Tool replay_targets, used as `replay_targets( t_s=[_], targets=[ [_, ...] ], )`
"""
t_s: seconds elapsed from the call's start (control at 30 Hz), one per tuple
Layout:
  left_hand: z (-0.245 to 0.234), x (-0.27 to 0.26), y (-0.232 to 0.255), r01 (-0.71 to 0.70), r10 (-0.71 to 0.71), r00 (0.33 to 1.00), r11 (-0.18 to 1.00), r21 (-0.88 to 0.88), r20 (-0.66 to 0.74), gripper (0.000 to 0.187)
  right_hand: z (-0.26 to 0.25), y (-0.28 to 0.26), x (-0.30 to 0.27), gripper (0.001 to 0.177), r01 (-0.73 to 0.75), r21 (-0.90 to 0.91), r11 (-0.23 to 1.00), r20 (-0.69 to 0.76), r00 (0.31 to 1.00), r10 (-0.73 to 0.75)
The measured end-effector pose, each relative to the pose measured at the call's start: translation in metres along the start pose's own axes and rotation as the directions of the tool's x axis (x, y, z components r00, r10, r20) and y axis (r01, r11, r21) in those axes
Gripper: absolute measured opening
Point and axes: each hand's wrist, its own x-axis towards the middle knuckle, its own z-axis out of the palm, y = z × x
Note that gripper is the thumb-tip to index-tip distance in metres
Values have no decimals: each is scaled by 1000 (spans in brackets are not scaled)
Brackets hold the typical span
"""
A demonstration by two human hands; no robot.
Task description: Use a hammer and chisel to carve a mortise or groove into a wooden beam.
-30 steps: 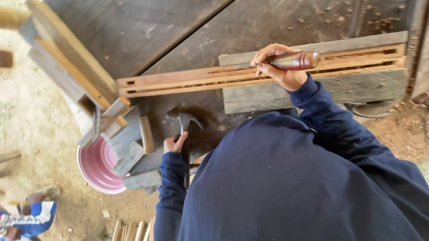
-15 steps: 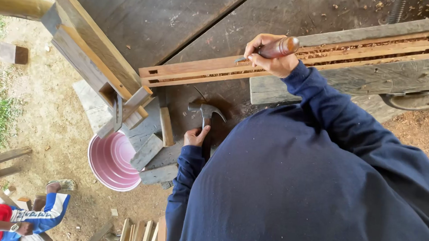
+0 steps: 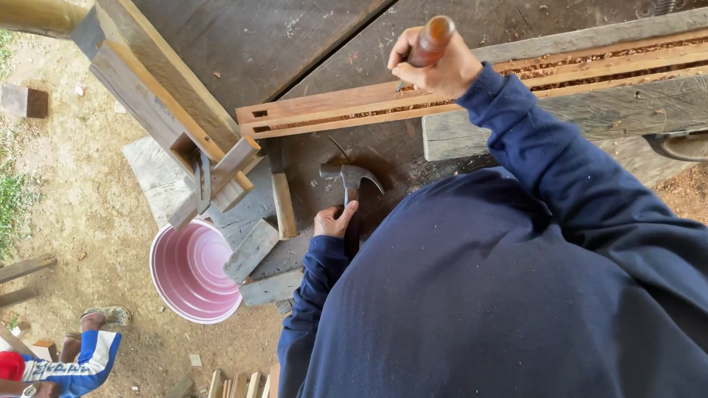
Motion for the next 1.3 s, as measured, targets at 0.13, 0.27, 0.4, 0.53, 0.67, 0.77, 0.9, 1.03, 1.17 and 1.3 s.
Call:
replay_targets(
  t_s=[0.13, 0.27, 0.4, 0.53, 0.67, 0.77, 0.9, 1.03, 1.17, 1.3],
  targets=[
    [2, 2, -5, 45, -43, 999, 996, 77, -26, 63, 13, -16, 16, 6, 61, -152, 986, 122, 992, -42],
    [2, 0, -2, 59, -58, 998, 996, 67, -24, 62, 32, -2, 29, 16, 38, -107, 994, 270, 963, -8],
    [0, -9, 18, 106, -103, 994, 991, 82, -34, 61, 53, 57, 51, 30, -58, -30, 998, 331, 941, 65],
    [21, -22, 35, -19, 47, 995, 959, 284, -93, 60, 56, 18, 59, 30, -59, -2, 998, 364, 930, 55],
    [54, -29, -10, 239, -111, 962, 788, 568, -250, 57, 73, 16, 68, 22, -25, 17, 1000, 335, 942, 18],
    [49, -51, -33, 40, 37, 949, 971, 237, -312, 38, 81, 31, 73, 19, 118, -10, 993, 234, 966, -112],
    [-31, -88, 126, -381, 250, 886, 873, -305, -391, 10, 90, 20, 67, 13, 140, -113, 984, 113, 986, -127],
    [-102, -59, 168, -704, 517, 710, 551, -449, -479, 16, 112, 5, 62, 15, 82, -233, 969, 128, 990, -53],
    [-131, -39, 230, -464, 253, 816, 823, -328, -520, 7, 122, 5, 63, 14, 41, -369, 928, 126, 992, 7],
    [-114, -8, 235, -199, 84, 898, 953, -228, -433, 8, 124, -1, 67, 13, -24, -345, 938, 151, 985, 80]
  ],
)
